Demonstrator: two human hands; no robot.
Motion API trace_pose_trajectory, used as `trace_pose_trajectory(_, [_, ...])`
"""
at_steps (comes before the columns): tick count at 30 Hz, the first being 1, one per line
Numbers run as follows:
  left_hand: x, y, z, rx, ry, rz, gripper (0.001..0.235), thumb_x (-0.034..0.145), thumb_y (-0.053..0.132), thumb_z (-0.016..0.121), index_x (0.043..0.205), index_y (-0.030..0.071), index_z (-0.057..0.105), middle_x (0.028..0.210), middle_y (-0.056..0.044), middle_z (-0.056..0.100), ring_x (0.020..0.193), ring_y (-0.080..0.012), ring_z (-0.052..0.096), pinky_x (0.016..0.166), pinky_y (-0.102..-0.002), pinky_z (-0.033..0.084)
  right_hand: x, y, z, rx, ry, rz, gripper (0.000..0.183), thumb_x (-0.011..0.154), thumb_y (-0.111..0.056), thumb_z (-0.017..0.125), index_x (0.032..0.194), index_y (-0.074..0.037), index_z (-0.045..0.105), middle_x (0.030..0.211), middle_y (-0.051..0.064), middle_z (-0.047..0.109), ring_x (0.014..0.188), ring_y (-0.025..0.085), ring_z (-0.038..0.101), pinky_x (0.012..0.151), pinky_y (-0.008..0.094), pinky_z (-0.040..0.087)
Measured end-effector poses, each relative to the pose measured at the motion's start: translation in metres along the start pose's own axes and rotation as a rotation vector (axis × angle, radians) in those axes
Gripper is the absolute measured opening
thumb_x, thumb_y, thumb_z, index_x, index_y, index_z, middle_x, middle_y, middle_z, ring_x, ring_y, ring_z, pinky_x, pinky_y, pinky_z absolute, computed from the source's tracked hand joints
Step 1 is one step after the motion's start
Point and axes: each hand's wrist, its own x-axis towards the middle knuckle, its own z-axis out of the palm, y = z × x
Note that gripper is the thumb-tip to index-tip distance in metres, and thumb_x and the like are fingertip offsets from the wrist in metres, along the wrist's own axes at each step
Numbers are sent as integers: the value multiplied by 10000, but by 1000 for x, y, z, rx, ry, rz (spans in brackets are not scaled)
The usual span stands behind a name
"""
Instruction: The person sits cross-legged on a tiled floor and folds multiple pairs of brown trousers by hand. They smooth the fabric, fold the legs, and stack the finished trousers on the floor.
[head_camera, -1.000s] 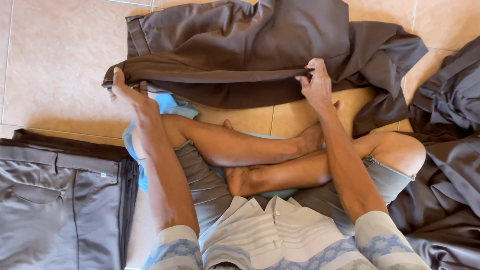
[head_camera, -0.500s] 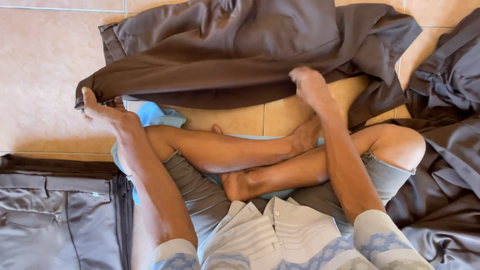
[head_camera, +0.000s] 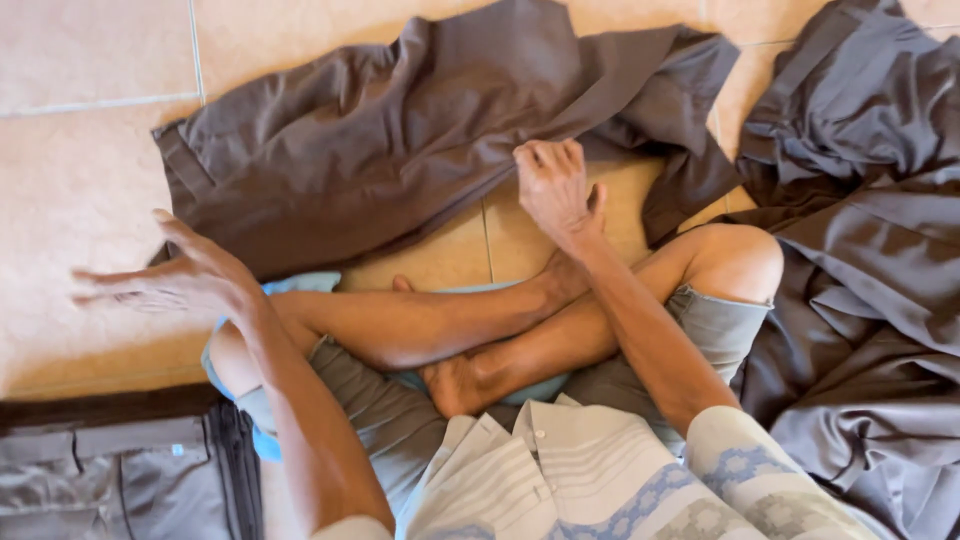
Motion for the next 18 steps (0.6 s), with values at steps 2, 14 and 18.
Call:
trace_pose_trajectory(2, [-38,94,-39,-348,-185,179,757,954,332,748,1524,86,316,1493,-242,286,1443,-405,335,1216,-543,352,4,10,34,-13,170,-115,190,827,-56,647,998,-135,667,1006,28,643,885,260,596,684,468,475])
trace_pose_trajectory(14, [-85,226,-67,-491,-723,813,357,883,5,637,1161,187,768,1088,-37,783,971,-242,753,816,-374,615,39,-51,5,147,321,-166,200,838,-96,691,1030,-138,651,958,36,619,798,261,700,668,365,561])
trace_pose_trajectory(18, [-12,233,-93,-431,-445,923,328,917,0,636,1148,178,786,1086,-16,790,957,-212,765,784,-337,623,33,-2,25,27,42,-24,388,743,-112,734,1129,-127,694,973,72,691,786,318,738,644,424,590])
